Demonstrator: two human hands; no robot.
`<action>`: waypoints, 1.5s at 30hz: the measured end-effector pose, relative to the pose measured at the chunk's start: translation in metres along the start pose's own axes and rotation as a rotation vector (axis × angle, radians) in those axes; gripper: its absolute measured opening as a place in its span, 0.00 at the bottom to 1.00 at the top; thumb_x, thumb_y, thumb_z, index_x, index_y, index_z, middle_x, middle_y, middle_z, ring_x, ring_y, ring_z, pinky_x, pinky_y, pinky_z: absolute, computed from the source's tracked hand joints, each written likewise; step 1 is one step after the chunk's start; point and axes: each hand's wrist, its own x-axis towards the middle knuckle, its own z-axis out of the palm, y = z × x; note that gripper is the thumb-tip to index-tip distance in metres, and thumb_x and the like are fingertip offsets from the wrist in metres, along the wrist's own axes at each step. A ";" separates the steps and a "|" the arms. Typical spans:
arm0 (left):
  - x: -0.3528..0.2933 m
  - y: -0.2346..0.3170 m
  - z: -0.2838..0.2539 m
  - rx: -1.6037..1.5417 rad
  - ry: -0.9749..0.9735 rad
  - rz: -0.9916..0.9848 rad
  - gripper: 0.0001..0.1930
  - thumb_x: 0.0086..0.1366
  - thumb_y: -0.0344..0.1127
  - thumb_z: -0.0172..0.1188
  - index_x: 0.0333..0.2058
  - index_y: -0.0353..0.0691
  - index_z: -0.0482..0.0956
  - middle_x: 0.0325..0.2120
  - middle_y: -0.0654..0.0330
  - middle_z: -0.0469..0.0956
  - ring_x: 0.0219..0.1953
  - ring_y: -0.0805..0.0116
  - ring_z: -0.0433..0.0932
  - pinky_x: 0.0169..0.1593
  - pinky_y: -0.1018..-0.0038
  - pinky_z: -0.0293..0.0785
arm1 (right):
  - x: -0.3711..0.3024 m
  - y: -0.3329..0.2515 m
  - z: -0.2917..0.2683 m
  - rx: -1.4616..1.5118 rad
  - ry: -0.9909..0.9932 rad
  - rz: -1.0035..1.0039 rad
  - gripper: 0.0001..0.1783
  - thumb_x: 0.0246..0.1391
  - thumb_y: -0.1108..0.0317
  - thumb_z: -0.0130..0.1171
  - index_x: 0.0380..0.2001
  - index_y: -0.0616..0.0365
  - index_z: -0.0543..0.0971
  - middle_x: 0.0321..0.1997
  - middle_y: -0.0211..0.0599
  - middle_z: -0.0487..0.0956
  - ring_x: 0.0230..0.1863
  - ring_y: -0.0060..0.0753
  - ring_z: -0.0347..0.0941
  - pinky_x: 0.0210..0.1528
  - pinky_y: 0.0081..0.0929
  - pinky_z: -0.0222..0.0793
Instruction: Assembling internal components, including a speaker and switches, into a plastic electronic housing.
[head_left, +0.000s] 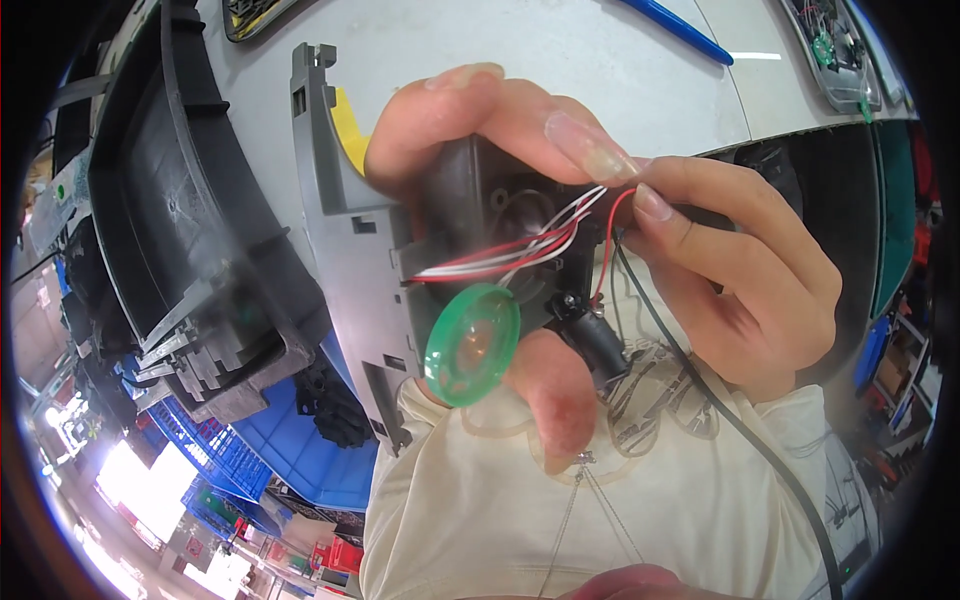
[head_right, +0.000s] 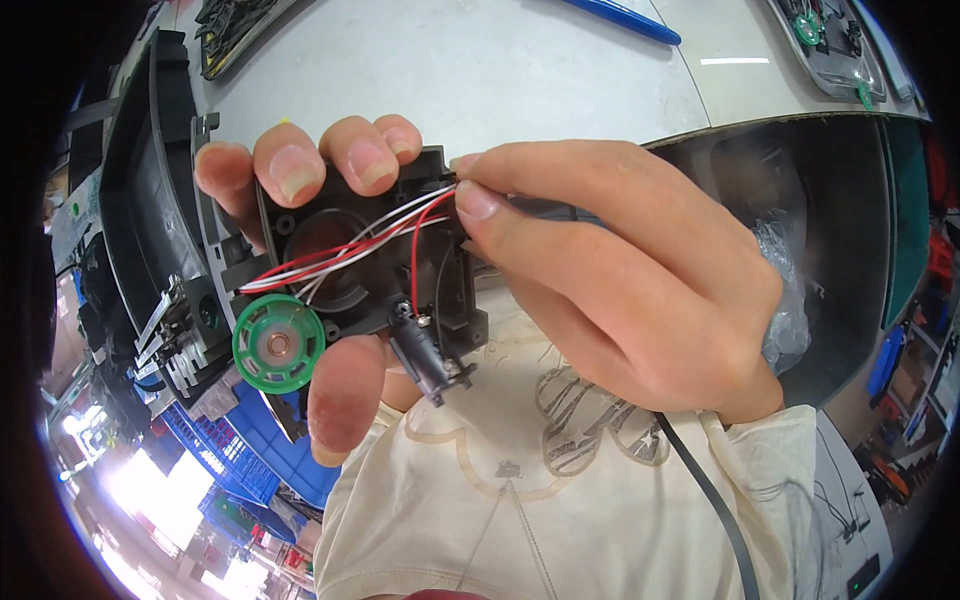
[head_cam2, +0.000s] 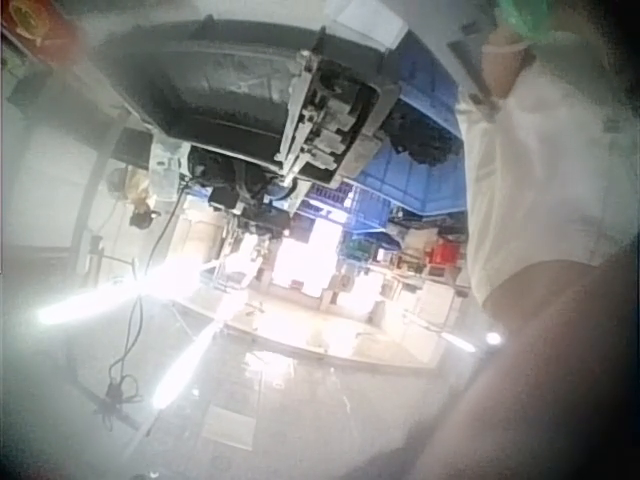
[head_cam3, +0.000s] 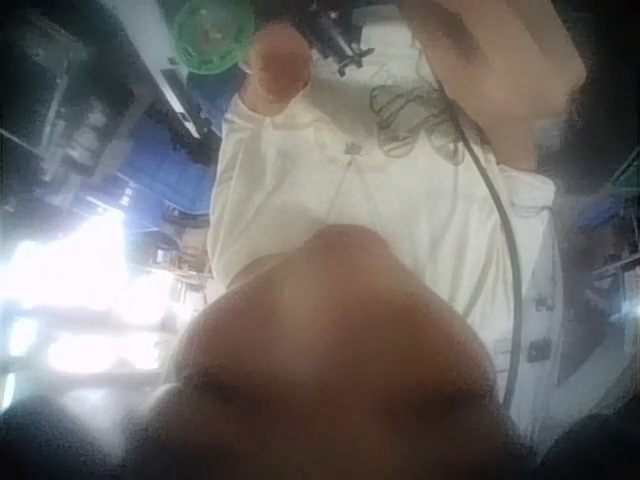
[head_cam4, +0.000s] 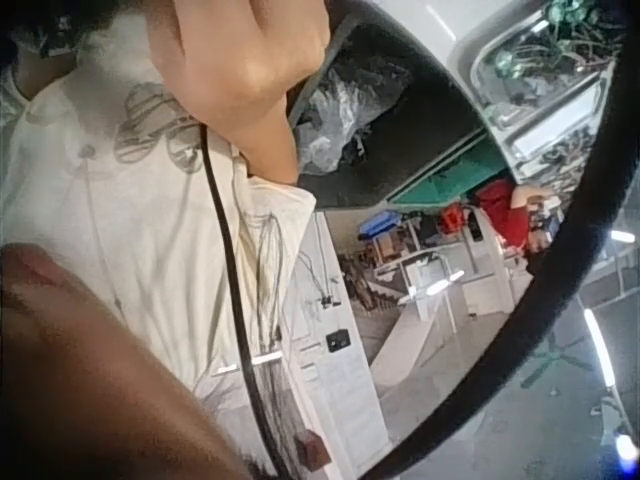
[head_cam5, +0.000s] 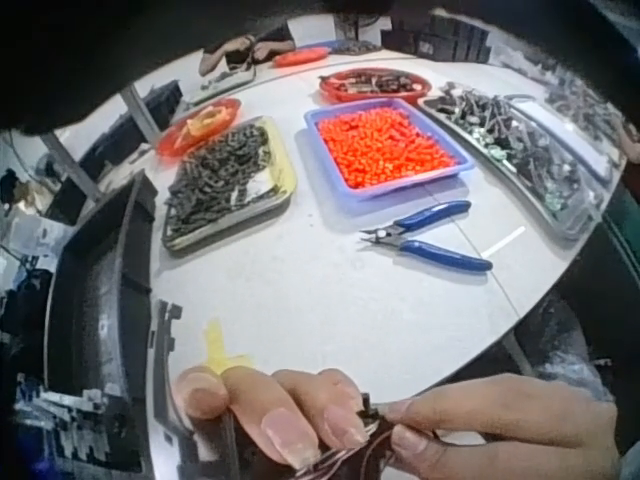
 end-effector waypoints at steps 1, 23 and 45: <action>-0.001 0.000 -0.002 -0.003 -0.010 -0.002 0.58 0.35 0.54 0.73 0.60 0.40 0.48 0.51 0.59 0.61 0.52 0.57 0.63 0.58 0.60 0.53 | 0.002 0.001 0.001 0.007 -0.002 -0.001 0.16 0.34 0.91 0.59 0.31 0.69 0.77 0.36 0.50 0.76 0.32 0.39 0.76 0.33 0.23 0.73; 0.004 0.016 0.015 0.041 0.110 -0.018 0.52 0.33 0.45 0.78 0.57 0.44 0.56 0.44 0.61 0.67 0.44 0.62 0.68 0.49 0.66 0.57 | 0.002 -0.009 0.000 -0.035 -0.022 -0.051 0.13 0.29 0.87 0.63 0.25 0.69 0.75 0.31 0.53 0.77 0.30 0.42 0.77 0.31 0.27 0.74; 0.002 0.021 0.012 0.134 0.072 -0.113 0.51 0.33 0.45 0.78 0.56 0.46 0.57 0.45 0.61 0.64 0.45 0.62 0.66 0.47 0.66 0.56 | 0.007 -0.004 -0.002 0.066 -0.053 0.059 0.13 0.33 0.88 0.63 0.26 0.68 0.75 0.33 0.53 0.77 0.31 0.39 0.77 0.30 0.23 0.75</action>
